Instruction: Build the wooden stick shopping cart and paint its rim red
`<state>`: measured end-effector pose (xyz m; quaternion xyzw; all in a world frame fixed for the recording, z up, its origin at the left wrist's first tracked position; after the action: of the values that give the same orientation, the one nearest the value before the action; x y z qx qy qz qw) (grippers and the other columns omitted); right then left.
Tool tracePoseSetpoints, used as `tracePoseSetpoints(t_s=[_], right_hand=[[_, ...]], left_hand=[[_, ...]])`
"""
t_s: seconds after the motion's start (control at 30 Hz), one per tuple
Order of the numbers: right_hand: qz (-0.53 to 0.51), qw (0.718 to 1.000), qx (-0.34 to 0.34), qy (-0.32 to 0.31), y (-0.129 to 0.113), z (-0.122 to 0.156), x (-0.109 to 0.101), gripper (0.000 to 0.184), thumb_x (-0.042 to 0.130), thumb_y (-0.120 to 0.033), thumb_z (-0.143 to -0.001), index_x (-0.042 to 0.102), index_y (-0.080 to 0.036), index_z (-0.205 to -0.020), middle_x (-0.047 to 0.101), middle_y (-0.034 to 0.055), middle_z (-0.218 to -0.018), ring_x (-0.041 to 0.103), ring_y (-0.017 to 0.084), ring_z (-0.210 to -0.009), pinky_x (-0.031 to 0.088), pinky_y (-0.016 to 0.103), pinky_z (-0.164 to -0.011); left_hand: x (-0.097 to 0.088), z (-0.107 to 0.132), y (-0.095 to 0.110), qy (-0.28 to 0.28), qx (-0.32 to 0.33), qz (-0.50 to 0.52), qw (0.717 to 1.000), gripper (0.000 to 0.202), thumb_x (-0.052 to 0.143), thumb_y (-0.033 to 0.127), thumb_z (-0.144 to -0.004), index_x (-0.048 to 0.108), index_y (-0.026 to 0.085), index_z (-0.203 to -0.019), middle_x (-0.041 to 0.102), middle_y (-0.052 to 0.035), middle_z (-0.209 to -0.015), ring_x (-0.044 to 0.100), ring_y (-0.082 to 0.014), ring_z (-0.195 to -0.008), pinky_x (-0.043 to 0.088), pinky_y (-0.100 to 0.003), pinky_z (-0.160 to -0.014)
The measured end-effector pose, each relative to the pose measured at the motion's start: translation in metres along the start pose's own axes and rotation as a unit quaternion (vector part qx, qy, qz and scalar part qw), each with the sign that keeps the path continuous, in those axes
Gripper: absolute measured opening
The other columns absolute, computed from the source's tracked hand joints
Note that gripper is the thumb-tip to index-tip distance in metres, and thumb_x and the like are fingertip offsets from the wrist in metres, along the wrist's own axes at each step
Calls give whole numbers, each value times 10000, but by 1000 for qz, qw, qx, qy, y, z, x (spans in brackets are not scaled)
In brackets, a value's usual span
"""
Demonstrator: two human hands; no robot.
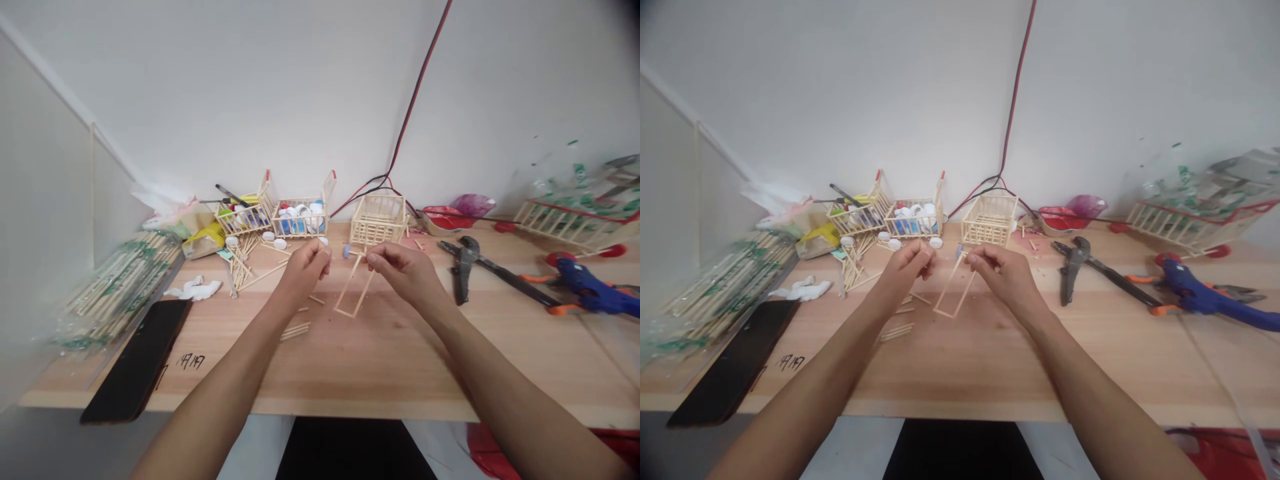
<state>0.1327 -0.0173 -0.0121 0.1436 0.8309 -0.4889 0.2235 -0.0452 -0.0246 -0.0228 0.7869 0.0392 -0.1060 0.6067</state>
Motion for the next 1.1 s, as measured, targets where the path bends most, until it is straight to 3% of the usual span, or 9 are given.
tracePoseSetpoints(t_s=[0.23, 0.3, 0.43, 0.57, 0.8, 0.87, 0.97, 1.1], right_hand=[[-17, 999, 0, 29, -1, -2, -10, 210, 575, -370, -870, 677, -208, -782, 676, 16, -742, 605, 157, -718, 446, 270, -663], [-41, 999, 2, 33, 0, -3, -12, 215, 581, -386, -867, 672, -209, -785, 677, 21, -755, 609, 164, -732, 460, 282, -680], [-67, 996, 1, 52, 3, -5, -23, 246, 578, -427, -871, 658, -215, -776, 664, 33, -760, 605, 177, -741, 472, 308, -683], [-118, 989, 0, 93, 10, -7, -38, 227, 578, -432, -874, 633, -234, -778, 640, 36, -772, 577, 170, -708, 463, 313, -644], [-164, 981, 18, 101, 18, -8, -44, 291, 591, -501, -845, 599, -233, -734, 611, 44, -779, 546, 174, -721, 455, 318, -652], [-147, 984, 20, 94, 15, -8, -40, 279, 600, -482, -843, 618, -222, -744, 628, 39, -771, 549, 165, -709, 453, 310, -655], [-101, 992, 12, 68, 10, -7, -31, 253, 588, -440, -860, 647, -211, -769, 654, 29, -762, 575, 162, -720, 455, 303, -681], [-51, 998, -1, 34, 7, -6, -16, 244, 581, -409, -862, 653, -200, -758, 669, 22, -744, 597, 162, -722, 450, 288, -677]], left_hand=[[-5, -7, -8, 31, 13, -3, 999, 121, 512, 218, -813, 462, 181, -708, 589, -1, -790, 524, -89, -662, 399, -214, -605], [-10, -9, -11, 47, 7, 6, 999, 86, 553, 165, -752, 490, 178, -809, 622, -12, -893, 530, -71, -630, 411, -208, -595], [-16, -11, -17, 52, -27, 24, 998, 428, 591, 149, -721, 523, 180, -1142, 663, -63, -1024, 568, -76, -612, 427, -209, -566], [-26, -9, -22, 88, -52, 40, 994, 223, 570, 286, -816, 643, 121, -948, 682, -52, -737, 531, -91, -555, 411, -211, -545], [-36, -3, -17, 136, -61, 18, 989, 441, 556, 513, -842, 641, 146, -614, 520, 7, -425, 444, -91, -421, 366, -220, -486], [-35, -4, -12, 132, -43, -27, 990, 392, 597, 472, -819, 662, 147, -610, 583, -8, -484, 508, -106, -477, 402, -229, -530], [-25, -5, -5, 95, -6, -50, 994, 233, 681, 373, -756, 747, 160, -820, 735, -46, -769, 630, -150, -693, 478, -261, -681], [-3, -2, -7, 23, -41, -13, 999, 281, 632, 394, -807, 769, 160, -880, 761, -71, -835, 648, -174, -764, 504, -295, -738]])
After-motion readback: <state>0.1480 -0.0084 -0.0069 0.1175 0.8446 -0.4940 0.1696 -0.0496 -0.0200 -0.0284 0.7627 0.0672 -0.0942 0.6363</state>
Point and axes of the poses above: each hand's wrist, its own z-axis away from the middle knuckle, its own x-axis out of the palm, y = z × x, the point moved 8 cm from there along -z, towards the middle knuckle
